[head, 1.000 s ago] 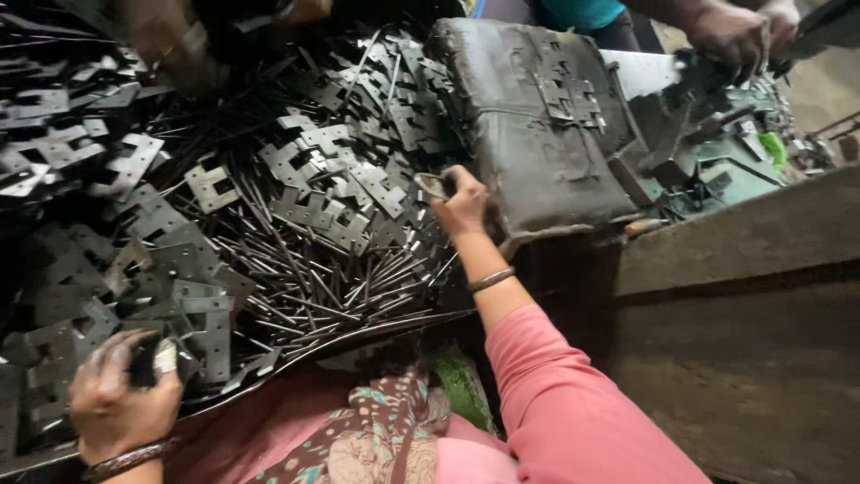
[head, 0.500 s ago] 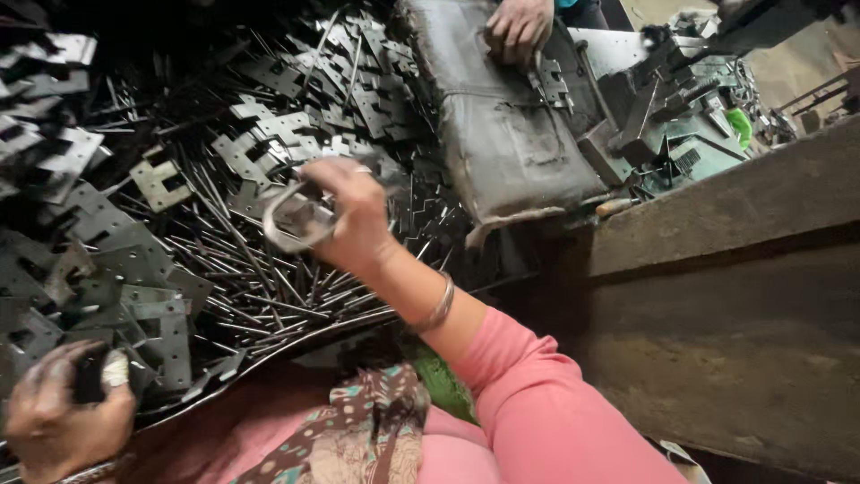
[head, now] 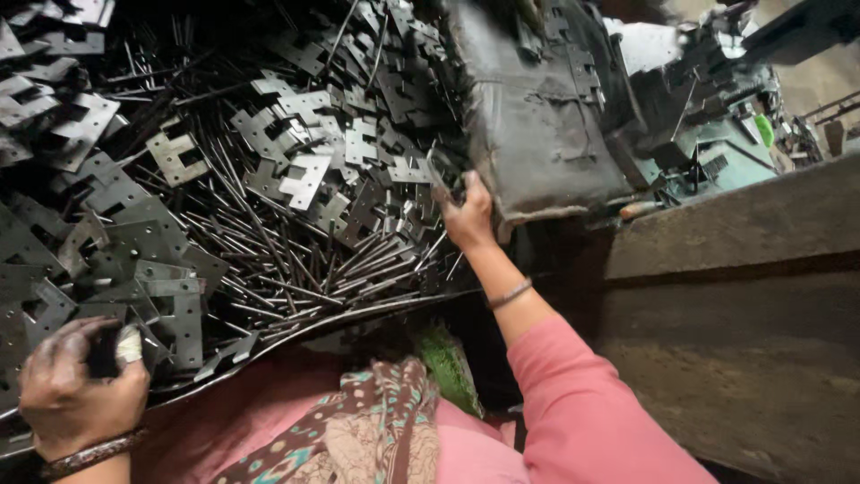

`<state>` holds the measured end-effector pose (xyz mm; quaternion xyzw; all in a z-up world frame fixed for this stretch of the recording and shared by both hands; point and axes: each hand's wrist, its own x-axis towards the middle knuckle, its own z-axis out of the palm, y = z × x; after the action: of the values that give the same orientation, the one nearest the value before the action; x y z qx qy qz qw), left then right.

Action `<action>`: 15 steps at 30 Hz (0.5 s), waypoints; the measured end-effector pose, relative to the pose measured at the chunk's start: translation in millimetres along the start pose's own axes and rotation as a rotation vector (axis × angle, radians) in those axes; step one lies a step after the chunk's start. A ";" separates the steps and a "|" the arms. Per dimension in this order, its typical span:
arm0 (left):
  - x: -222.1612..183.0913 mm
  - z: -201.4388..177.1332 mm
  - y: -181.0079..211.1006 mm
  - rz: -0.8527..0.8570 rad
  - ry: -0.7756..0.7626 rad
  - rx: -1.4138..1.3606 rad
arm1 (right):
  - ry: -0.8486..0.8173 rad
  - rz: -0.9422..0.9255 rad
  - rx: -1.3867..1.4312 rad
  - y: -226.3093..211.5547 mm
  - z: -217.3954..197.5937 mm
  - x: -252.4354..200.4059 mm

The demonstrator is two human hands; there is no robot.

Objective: The person picks up metal components from a large bin, aligns them, and places them onto a padded work surface. The person handles one part at a time, sometimes picking up multiple small pieces or wires and placing them into a separate container or onto the side.

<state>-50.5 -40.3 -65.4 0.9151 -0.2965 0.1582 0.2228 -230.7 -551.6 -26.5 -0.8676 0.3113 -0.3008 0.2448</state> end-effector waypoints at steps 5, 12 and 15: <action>-4.2 9.9 -7.9 0.028 0.002 0.005 | -0.058 0.058 0.231 -49.0 24.1 27.9; -4.6 13.4 -14.0 0.038 0.035 -0.049 | -0.089 -0.042 0.683 -153.1 39.1 80.3; 2.2 6.6 -6.4 0.008 0.020 -0.092 | -0.199 -0.433 0.431 -198.9 33.8 80.0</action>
<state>-43.8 -40.0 -72.0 0.9012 -0.3048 0.1542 0.2669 -79.8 -462.1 101.2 -0.8670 0.0229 -0.3186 0.3825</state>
